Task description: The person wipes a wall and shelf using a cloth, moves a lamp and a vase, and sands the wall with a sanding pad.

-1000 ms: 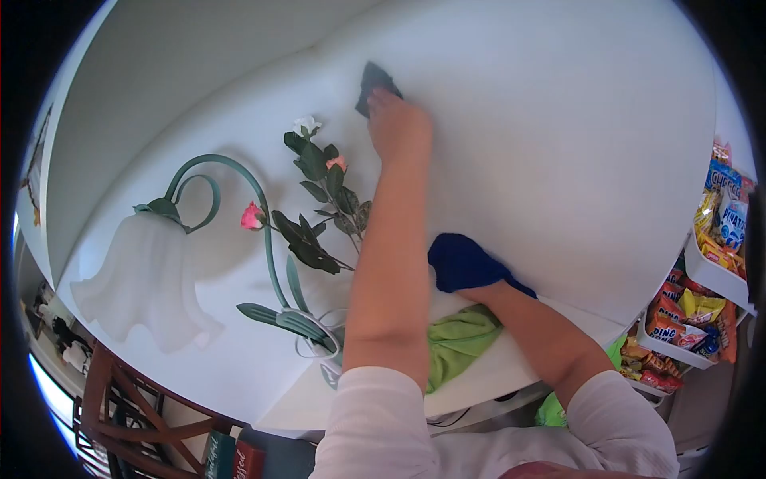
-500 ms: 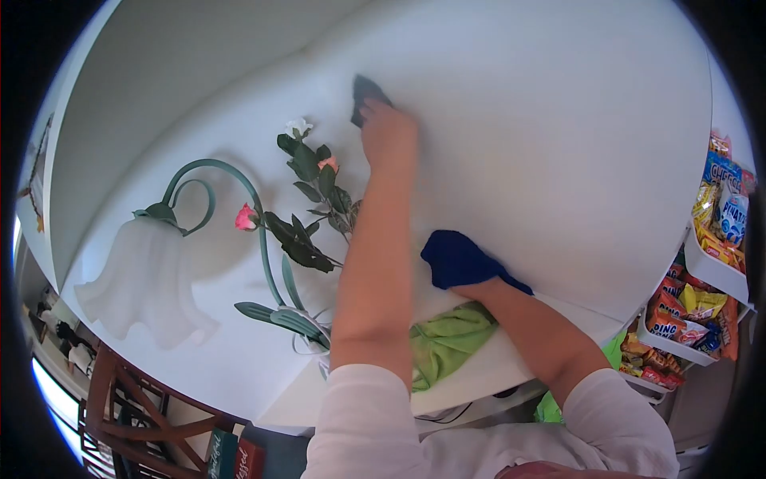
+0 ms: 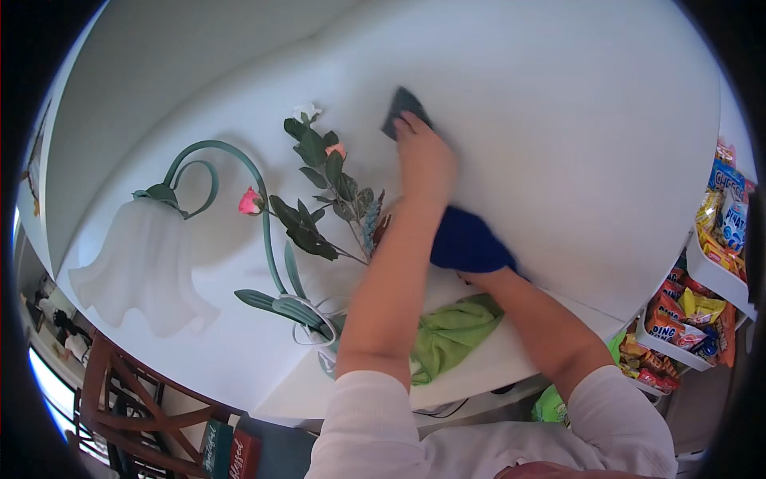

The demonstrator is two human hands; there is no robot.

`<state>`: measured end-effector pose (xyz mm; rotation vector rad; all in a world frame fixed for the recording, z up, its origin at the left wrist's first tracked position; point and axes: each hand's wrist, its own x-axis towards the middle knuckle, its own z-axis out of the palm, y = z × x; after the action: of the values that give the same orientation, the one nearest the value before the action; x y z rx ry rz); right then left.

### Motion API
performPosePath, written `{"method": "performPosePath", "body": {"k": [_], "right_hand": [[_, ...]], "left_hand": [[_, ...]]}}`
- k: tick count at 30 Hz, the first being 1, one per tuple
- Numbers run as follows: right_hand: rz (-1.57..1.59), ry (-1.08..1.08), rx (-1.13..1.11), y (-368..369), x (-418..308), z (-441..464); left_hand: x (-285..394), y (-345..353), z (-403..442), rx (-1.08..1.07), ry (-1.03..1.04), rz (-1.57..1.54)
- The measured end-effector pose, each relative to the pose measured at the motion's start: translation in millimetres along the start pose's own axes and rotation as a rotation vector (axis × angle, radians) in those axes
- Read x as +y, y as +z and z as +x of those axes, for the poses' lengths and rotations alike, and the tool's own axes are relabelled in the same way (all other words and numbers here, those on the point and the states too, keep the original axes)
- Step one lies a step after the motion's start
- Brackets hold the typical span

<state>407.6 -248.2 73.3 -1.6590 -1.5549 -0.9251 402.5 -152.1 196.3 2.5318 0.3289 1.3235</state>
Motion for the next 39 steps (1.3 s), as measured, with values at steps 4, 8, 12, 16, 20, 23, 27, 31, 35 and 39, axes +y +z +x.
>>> {"method": "performPosePath", "body": {"k": [4,8,12,16,20,23,27,31,35,39], "right_hand": [[-0.002,0.215,0.14,-34.4,-1.4,9.8],[-0.404,0.219,0.298,-91.6,-5.7,13.8],[-0.594,0.326,0.665,-92.5,28.5,-25.4],[-0.504,0.589,0.125,-90.9,-4.9,-4.4],[-0.403,0.242,0.351,-55.6,19.6,-21.1],[-0.292,0.259,0.427,-73.7,10.4,-16.2],[-0.642,0.325,0.577,-114.8,0.6,-11.4],[-0.773,0.478,0.412,-105.3,-0.6,-4.7],[-0.736,0.528,0.355,-102.4,2.0,-7.6],[-0.716,0.555,0.326,-101.9,-4.7,-6.7]], "left_hand": [[51.5,2.0,-27.6,0.013,0.318,0.178],[43.1,4.9,17.0,0.272,0.316,0.182],[-15.2,2.1,42.4,0.154,-0.053,0.015],[21.6,-6.9,-11.1,-0.014,0.078,0.096],[83.5,-8.5,-18.4,0.197,0.575,0.098],[67.2,-17.0,24.8,0.266,0.451,0.053],[49.6,-21.0,22.9,0.135,0.254,0.032],[84.2,0.3,-15.9,0.22,0.49,0.262],[57.2,-7.1,20.0,0.246,0.515,0.519],[22.7,-11.5,13.1,0.03,0.069,0.002]]}}
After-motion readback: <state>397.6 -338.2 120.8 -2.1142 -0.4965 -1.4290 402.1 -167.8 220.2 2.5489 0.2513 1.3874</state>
